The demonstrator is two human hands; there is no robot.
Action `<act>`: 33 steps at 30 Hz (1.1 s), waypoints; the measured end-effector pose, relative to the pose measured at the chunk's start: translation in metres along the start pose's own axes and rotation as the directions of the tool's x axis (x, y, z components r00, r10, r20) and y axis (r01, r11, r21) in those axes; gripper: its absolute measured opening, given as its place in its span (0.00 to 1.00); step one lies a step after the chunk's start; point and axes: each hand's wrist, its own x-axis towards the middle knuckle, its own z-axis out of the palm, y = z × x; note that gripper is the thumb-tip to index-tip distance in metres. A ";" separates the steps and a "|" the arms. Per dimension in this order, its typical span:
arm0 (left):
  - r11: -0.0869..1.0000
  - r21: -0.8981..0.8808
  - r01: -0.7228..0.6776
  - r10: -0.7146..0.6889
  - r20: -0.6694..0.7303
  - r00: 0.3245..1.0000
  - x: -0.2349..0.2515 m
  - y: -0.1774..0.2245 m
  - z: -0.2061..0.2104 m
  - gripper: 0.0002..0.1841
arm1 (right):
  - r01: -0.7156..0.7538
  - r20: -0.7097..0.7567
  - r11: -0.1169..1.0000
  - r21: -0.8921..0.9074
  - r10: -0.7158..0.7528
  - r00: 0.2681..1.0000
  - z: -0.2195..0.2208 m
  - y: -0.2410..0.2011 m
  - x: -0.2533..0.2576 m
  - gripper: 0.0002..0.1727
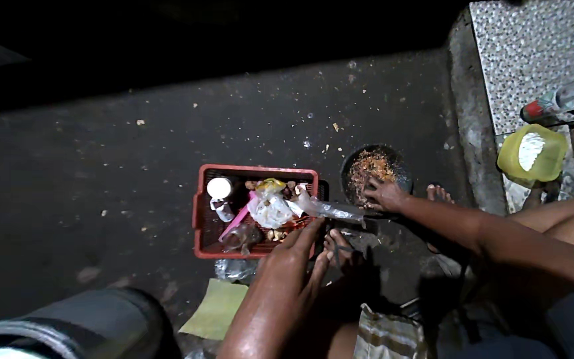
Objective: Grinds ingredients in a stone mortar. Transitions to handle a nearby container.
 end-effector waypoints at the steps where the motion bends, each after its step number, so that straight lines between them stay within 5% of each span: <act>1: 1.000 0.005 -0.004 0.004 -0.008 1.000 0.002 0.002 0.000 0.29 | -0.047 -0.057 0.999 0.014 0.048 0.997 -0.007 0.009 0.007 0.27; 5: 0.999 0.023 -0.022 0.021 0.024 0.999 0.006 0.010 0.005 0.29 | -0.281 -0.034 0.922 0.266 0.300 0.953 -0.032 -0.004 0.030 0.36; 10: 1.000 0.011 -0.028 0.028 0.008 1.000 0.003 0.005 0.007 0.29 | -0.023 0.063 0.990 0.140 0.014 0.998 0.012 -0.020 -0.011 0.29; 14: 0.999 0.037 -0.018 0.017 0.015 1.000 0.011 0.007 0.004 0.29 | -0.197 -0.031 0.961 0.193 0.206 0.978 -0.016 0.019 0.017 0.32; 17: 0.997 0.029 -0.071 0.071 0.001 0.997 0.015 0.010 0.007 0.29 | -0.257 0.018 0.813 0.523 0.291 0.957 -0.047 0.047 0.025 0.32; 20: 0.997 0.029 -0.068 0.068 0.000 0.998 0.007 0.007 0.009 0.30 | -0.301 -0.039 0.668 0.681 0.444 0.895 -0.018 0.054 -0.001 0.35; 25: 0.996 0.048 -0.070 0.070 0.004 0.998 0.013 0.010 0.005 0.29 | -0.279 -0.028 0.888 0.365 0.310 0.950 0.019 0.027 -0.019 0.32; 28: 0.997 0.043 -0.065 0.065 0.017 0.998 0.016 0.015 0.006 0.29 | -0.261 -0.122 0.896 0.358 0.322 0.939 -0.004 0.032 0.012 0.32; 33: 0.998 0.030 -0.055 0.056 -0.013 0.998 0.000 0.011 0.011 0.29 | -0.245 -0.082 0.665 0.706 0.421 0.903 0.009 0.043 -0.005 0.34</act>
